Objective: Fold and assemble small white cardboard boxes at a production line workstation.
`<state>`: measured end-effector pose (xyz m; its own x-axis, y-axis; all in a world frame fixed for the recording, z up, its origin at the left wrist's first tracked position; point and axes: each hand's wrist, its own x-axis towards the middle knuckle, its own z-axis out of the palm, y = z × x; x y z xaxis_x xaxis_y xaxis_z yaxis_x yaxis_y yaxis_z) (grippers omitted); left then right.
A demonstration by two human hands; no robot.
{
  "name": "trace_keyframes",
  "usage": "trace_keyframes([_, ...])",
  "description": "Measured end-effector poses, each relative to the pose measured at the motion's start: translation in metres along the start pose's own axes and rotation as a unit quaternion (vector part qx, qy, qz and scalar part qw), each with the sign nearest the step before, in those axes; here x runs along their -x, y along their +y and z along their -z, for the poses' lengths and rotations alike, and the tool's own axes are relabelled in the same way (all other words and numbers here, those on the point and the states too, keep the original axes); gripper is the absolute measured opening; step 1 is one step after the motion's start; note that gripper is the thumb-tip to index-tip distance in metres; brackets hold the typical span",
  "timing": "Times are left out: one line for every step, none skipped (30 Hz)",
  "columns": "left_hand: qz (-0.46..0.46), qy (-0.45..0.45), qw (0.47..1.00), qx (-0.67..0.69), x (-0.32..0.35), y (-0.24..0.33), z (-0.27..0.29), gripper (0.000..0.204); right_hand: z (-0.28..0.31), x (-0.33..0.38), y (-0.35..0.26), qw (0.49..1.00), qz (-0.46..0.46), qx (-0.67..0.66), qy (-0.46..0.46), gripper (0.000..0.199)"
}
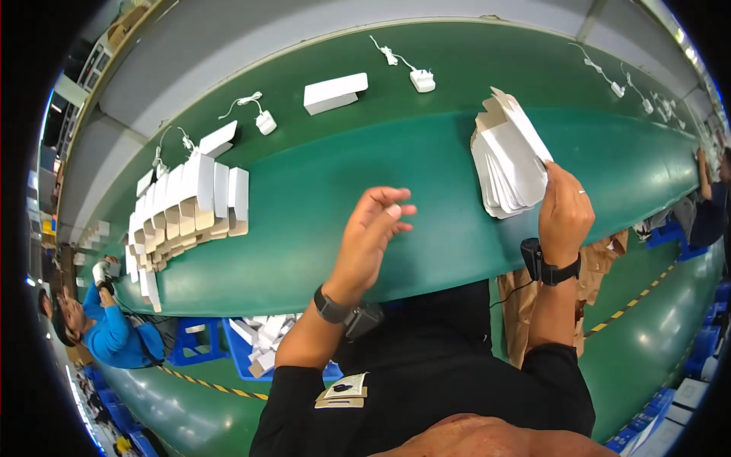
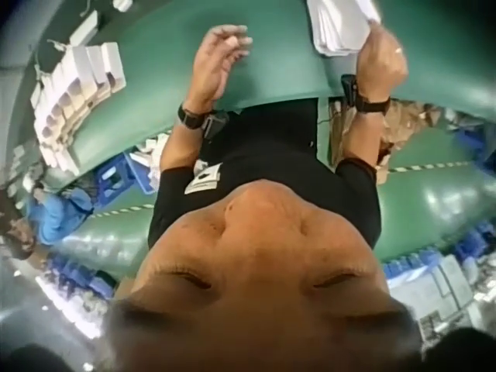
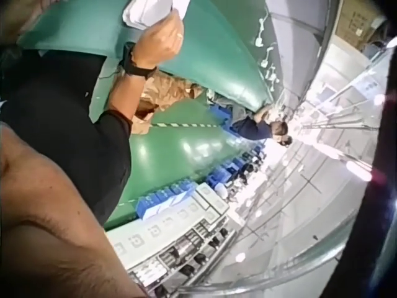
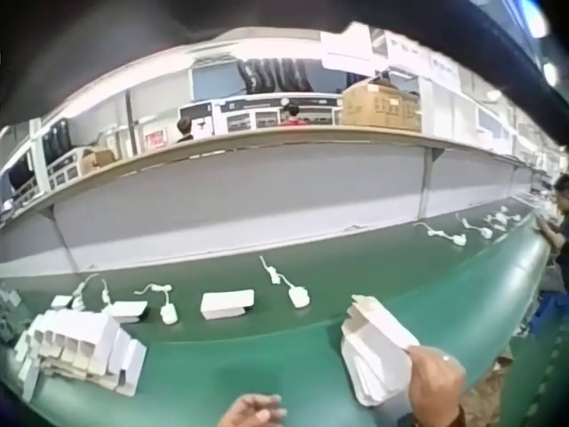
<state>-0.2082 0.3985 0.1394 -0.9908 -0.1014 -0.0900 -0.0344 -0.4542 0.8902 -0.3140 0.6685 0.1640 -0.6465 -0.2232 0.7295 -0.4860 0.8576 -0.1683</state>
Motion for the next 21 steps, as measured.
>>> trace_keyframes([-0.002, 0.002, 1.0, 0.009, 0.007, -0.003, 0.001, 0.024, -0.001, 0.0, -0.001, 1.0, 0.016, 0.003, 0.017, 0.015])
trace_keyframes([0.005, -0.008, 1.0, 0.003, 0.012, -0.006, 0.002, 0.023, -0.001, 0.0, -0.002, 0.999, 0.032, 0.008, 0.035, 0.016])
trace_keyframes([0.012, -0.019, 1.0, -0.003, 0.016, -0.009, 0.002, 0.023, 0.0, 0.001, -0.005, 0.999, 0.039, 0.013, 0.034, 0.016])
trace_keyframes([0.017, -0.031, 0.999, -0.01, 0.019, -0.012, 0.0, 0.022, 0.0, 0.001, -0.009, 0.997, 0.069, 0.001, 0.023, 0.018])
trace_keyframes([0.014, -0.032, 0.999, -0.002, 0.021, -0.014, -0.001, 0.022, 0.0, 0.002, -0.013, 0.995, 0.097, -0.011, 0.013, 0.02])
trace_keyframes([0.015, -0.044, 0.999, 0.0, 0.022, -0.016, -0.002, 0.022, 0.001, 0.002, -0.015, 0.992, 0.124, -0.023, 0.003, 0.022])
trace_keyframes([0.017, -0.057, 0.998, 0.0, 0.022, -0.017, -0.004, 0.021, 0.003, 0.002, -0.016, 0.992, 0.129, -0.019, 0.002, 0.022])
trace_keyframes([0.019, -0.07, 0.997, 0.0, 0.023, -0.018, -0.006, 0.021, 0.006, 0.003, -0.017, 0.989, 0.144, -0.017, -0.018, 0.022])
trace_keyframes([0.019, -0.073, 0.997, 0.002, 0.023, -0.019, -0.007, 0.021, 0.007, 0.005, -0.019, 0.987, 0.157, -0.016, -0.039, 0.023])
trace_keyframes([0.02, -0.08, 0.997, -0.001, 0.024, -0.019, -0.009, 0.02, 0.009, 0.006, -0.019, 0.984, 0.168, -0.015, -0.058, 0.024])
trace_keyframes([0.022, -0.087, 0.996, -0.005, 0.024, -0.02, -0.01, 0.019, 0.011, 0.008, -0.019, 0.984, 0.167, -0.012, -0.058, 0.024])
trace_keyframes([0.024, -0.095, 0.995, -0.01, 0.024, -0.019, -0.012, 0.019, 0.013, 0.008, -0.018, 0.984, 0.156, -0.024, -0.083, 0.024])
trace_keyframes([0.025, -0.099, 0.995, -0.012, 0.024, -0.018, -0.012, 0.019, 0.015, 0.009, -0.018, 0.983, 0.144, -0.036, -0.108, 0.024])
trace_keyframes([0.032, -0.106, 0.994, -0.014, 0.024, -0.02, -0.011, 0.022, 0.017, 0.01, -0.019, 0.981, 0.132, -0.05, -0.133, 0.025])
trace_keyframes([0.038, -0.114, 0.993, -0.017, 0.023, -0.018, -0.012, 0.026, 0.02, 0.009, -0.021, 0.982, 0.129, -0.049, -0.131, 0.025])
trace_keyframes([0.045, -0.121, 0.991, -0.021, 0.023, -0.016, -0.012, 0.03, 0.024, 0.008, -0.023, 0.987, 0.14, -0.028, -0.076, 0.024])
trace_keyframes([0.046, -0.123, 0.991, -0.026, 0.022, -0.015, -0.014, 0.03, 0.029, 0.007, -0.025, 0.988, 0.15, -0.007, -0.02, 0.023])
trace_keyframes([0.013, -0.113, 0.993, -0.013, 0.02, -0.012, -0.019, 0.039, 0.035, 0.005, -0.029, 0.986, 0.159, 0.014, 0.036, 0.023])
trace_keyframes([-0.02, -0.1, 0.995, -0.001, 0.02, -0.01, -0.026, 0.048, 0.04, 0.006, -0.036, 0.987, 0.156, 0.009, 0.038, 0.023])
trace_keyframes([-0.054, -0.086, 0.995, 0.011, 0.02, -0.008, -0.032, 0.058, 0.047, 0.009, -0.048, 0.982, 0.165, -0.045, 0.076, 0.023])
trace_keyframes([-0.056, -0.08, 0.995, 0.001, 0.02, -0.007, -0.037, 0.058, 0.05, 0.014, -0.061, 0.972, 0.174, -0.103, 0.117, 0.023])
